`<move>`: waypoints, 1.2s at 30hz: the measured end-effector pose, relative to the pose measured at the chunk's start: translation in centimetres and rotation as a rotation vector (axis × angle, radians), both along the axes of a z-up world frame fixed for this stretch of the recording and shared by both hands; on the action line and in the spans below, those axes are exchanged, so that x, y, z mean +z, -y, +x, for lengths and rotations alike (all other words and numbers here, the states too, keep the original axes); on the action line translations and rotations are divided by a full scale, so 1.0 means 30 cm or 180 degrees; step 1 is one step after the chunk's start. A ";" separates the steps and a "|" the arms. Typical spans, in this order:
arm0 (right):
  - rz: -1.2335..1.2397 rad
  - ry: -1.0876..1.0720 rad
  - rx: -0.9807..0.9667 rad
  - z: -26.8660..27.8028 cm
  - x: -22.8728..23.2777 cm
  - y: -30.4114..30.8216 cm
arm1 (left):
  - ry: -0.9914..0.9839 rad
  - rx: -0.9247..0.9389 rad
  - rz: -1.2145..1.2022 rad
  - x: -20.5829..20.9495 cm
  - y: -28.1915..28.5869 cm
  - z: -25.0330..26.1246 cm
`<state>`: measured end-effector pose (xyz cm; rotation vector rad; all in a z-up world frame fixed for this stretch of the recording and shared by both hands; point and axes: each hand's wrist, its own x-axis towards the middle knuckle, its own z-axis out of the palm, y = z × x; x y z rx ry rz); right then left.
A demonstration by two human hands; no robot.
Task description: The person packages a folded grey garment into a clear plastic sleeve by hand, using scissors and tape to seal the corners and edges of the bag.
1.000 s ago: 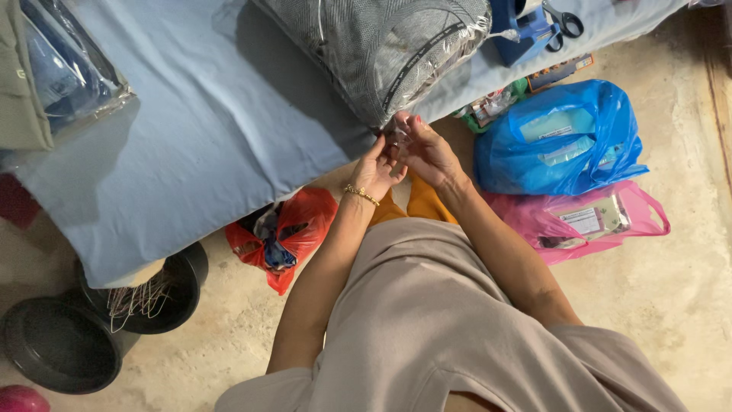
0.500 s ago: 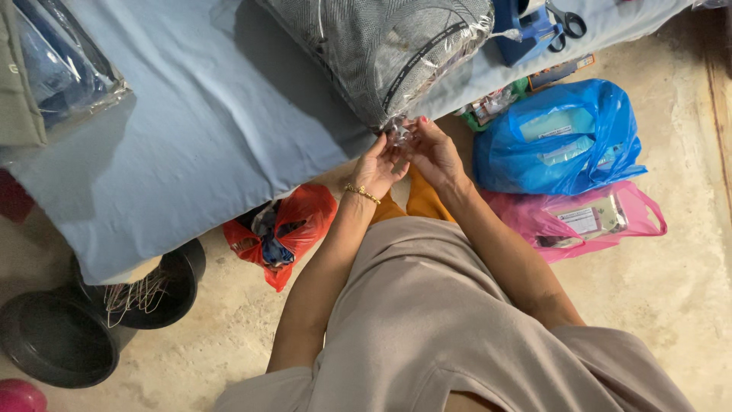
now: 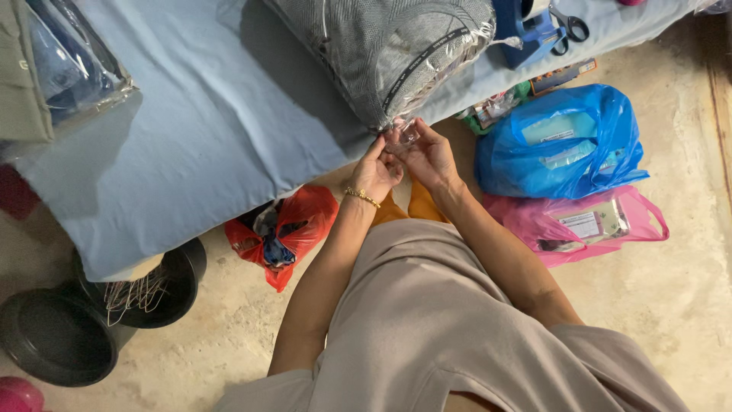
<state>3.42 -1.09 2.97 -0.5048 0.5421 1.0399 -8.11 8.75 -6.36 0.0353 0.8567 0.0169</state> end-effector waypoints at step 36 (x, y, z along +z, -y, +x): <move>-0.0784 0.0681 0.0208 0.072 -0.139 0.131 | -0.0633 -0.0568 0.0276 0.047 0.114 0.137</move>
